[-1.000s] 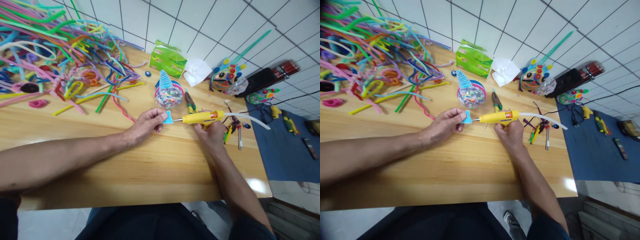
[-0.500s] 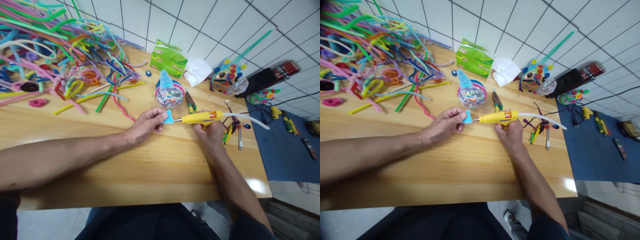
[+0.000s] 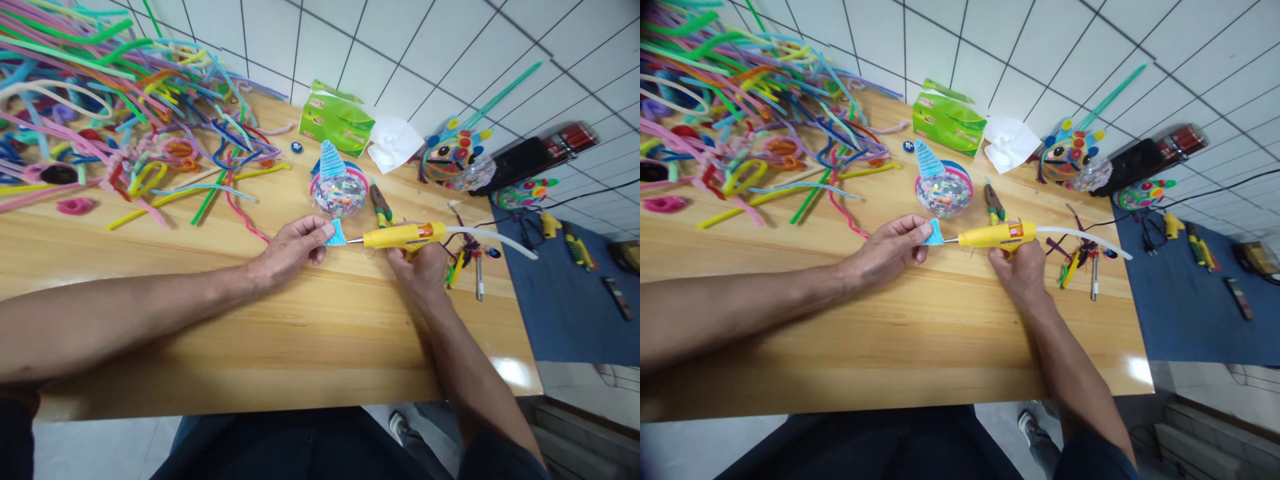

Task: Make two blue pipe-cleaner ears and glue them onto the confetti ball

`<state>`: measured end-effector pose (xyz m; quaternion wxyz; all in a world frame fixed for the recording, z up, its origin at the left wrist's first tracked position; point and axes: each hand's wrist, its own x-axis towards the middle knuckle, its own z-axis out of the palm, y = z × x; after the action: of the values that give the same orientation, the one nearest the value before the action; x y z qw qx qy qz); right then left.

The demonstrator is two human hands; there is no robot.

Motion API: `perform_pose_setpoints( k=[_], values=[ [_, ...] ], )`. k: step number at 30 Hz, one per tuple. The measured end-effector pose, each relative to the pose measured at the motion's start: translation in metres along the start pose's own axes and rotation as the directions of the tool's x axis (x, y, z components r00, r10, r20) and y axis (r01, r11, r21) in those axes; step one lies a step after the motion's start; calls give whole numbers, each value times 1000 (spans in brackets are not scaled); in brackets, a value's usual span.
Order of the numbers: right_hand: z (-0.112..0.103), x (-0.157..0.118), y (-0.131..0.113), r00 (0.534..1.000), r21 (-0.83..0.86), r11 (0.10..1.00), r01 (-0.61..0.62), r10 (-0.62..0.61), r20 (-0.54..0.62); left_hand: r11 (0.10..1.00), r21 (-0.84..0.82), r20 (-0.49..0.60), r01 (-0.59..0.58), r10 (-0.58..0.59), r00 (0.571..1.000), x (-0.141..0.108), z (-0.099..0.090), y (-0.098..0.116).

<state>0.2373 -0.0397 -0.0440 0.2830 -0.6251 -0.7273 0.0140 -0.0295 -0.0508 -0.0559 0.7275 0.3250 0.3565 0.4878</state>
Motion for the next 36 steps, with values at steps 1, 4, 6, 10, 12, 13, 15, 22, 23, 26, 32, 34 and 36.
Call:
perform_pose_setpoints(
  k=[1, 4, 6, 10, 12, 13, 15, 22, 23, 26, 32, 34, 36],
  values=[
    [0, 0, 1, 1000, -2, 1000, -1, 1, -2, 1000, 0, -2, 1, -1, 1000, 0, 0, 0],
    [0, 0, 3, 1000, -13, 1000, -10, 11, 5, 1000, 2, 0, 0, 0, 1000, 1, -1, -1],
    [-1, 0, 2, 1000, -13, 1000, -10, 10, 20, 1000, 3, 5, -1, 1, 1000, 1, -1, -1],
    [-5, 0, -6, 999, 46, 999, 19, -21, 42, 1000, 13, 9, -5, 5, 1000, 2, -1, -1],
    [-7, -1, -13, 998, 125, 992, 11, -18, 55, 1000, 16, 7, -13, 13, 1000, 2, -1, -1],
    [-9, -1, -15, 998, 175, 985, -7, -4, 61, 1000, 18, 7, -15, 15, 1000, 2, -1, -1],
    [-12, 0, -16, 998, 270, 961, -56, 44, 53, 1000, 25, 7, -18, 18, 1000, 2, -1, -2],
    [-16, 47, 49, 962, 208, 953, -219, 246, -116, 991, 129, 24, -35, 32, 999, 2, -5, -8],
    [-13, 56, 63, 956, 181, 951, -249, 272, -114, 990, 137, 27, -29, 26, 999, 2, -6, -8],
    [-2, 78, 95, 930, 73, 934, -349, 355, -93, 989, 147, 27, -17, 13, 1000, 1, -6, -8],
    [18, 94, 111, 884, -72, 882, -465, 458, -92, 989, 143, 32, -30, 26, 999, 2, -4, -9],
    [16, 92, 113, 889, -85, 886, -456, 449, -86, 990, 132, 35, -39, 35, 999, 2, -4, -8],
    [7, 85, 114, 896, -124, 887, -444, 437, -82, 992, 115, 37, -46, 42, 998, 2, -3, -7]
  ],
)
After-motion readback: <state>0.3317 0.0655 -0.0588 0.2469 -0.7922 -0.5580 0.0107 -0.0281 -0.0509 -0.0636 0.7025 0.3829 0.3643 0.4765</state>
